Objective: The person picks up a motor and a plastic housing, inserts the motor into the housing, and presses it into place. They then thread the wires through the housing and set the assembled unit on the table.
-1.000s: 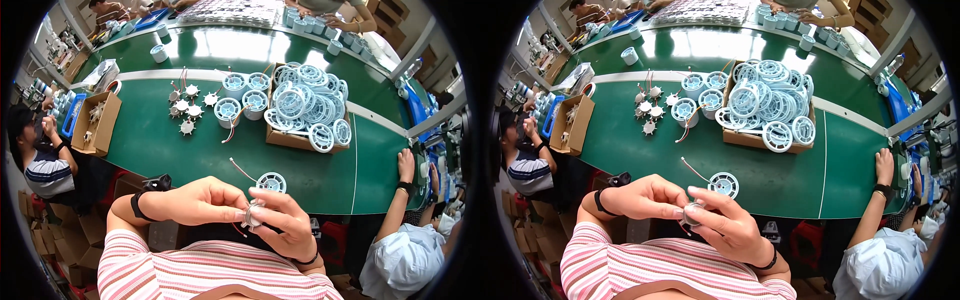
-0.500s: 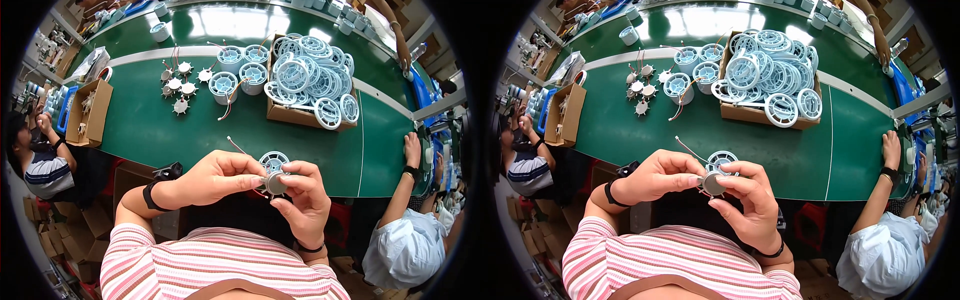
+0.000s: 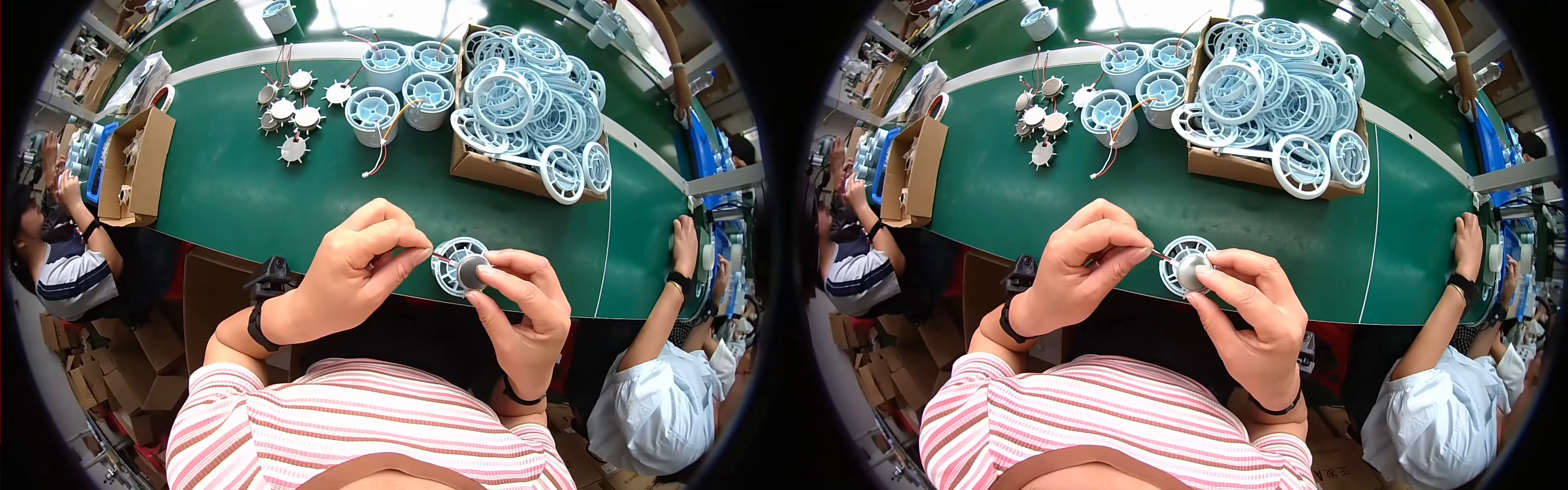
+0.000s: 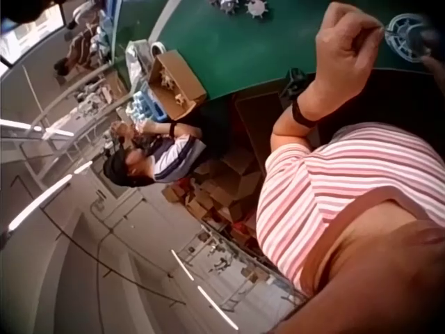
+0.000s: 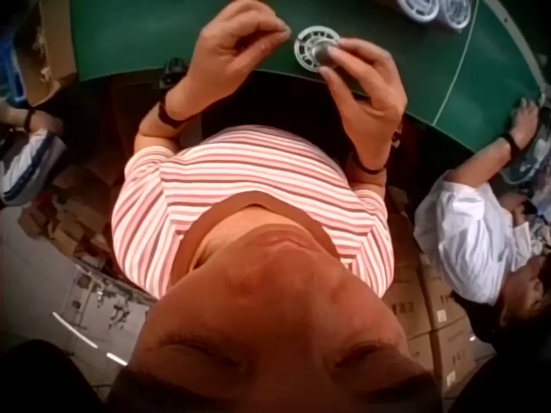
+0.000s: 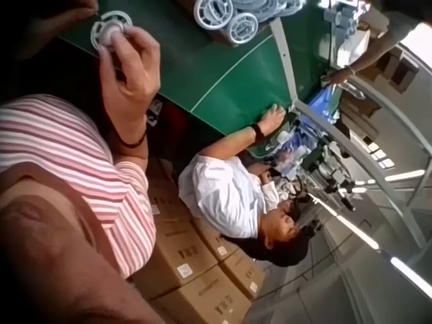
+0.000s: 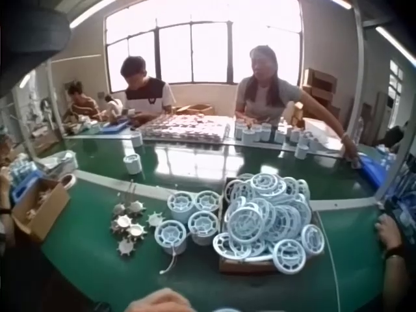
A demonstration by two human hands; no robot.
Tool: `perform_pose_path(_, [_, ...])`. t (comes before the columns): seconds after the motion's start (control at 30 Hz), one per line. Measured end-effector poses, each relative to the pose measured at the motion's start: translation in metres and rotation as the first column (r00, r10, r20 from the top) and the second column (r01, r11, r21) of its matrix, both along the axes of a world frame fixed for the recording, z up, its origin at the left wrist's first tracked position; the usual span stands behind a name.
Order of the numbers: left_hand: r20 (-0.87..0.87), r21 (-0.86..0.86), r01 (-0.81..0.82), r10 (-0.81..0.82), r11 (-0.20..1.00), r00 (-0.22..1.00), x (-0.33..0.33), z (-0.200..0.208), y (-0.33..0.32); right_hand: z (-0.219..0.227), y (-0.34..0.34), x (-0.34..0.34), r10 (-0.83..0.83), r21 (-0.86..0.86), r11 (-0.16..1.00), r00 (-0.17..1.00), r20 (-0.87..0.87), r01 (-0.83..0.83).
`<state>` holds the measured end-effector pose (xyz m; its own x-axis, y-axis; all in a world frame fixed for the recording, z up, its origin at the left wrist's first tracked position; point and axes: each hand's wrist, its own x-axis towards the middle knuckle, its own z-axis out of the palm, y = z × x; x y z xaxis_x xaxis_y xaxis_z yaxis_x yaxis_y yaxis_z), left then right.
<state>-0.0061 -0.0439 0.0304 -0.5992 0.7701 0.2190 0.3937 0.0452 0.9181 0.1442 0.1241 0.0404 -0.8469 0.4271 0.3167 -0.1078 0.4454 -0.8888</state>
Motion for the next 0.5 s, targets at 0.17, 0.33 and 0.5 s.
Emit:
perform_pose_path(0.17, [0.080,0.017,-0.068,0.066,0.998,0.995,0.011,-0.019,0.003,-0.002,0.003,-0.003,0.042,0.097,0.994,0.998,0.035,-0.046])
perform_pose_path(0.33, [-0.066,-0.045,-0.027,0.024,0.999,0.998,0.013,-0.030,0.004,0.001,0.002,-0.007,0.057,0.165,0.984,0.996,0.062,-0.066])
perform_pose_path(0.5, [0.137,-0.076,0.137,-0.125,0.988,0.983,0.014,-0.013,0.005,0.001,0.003,-0.006,0.065,0.148,0.986,0.995,0.075,-0.076])
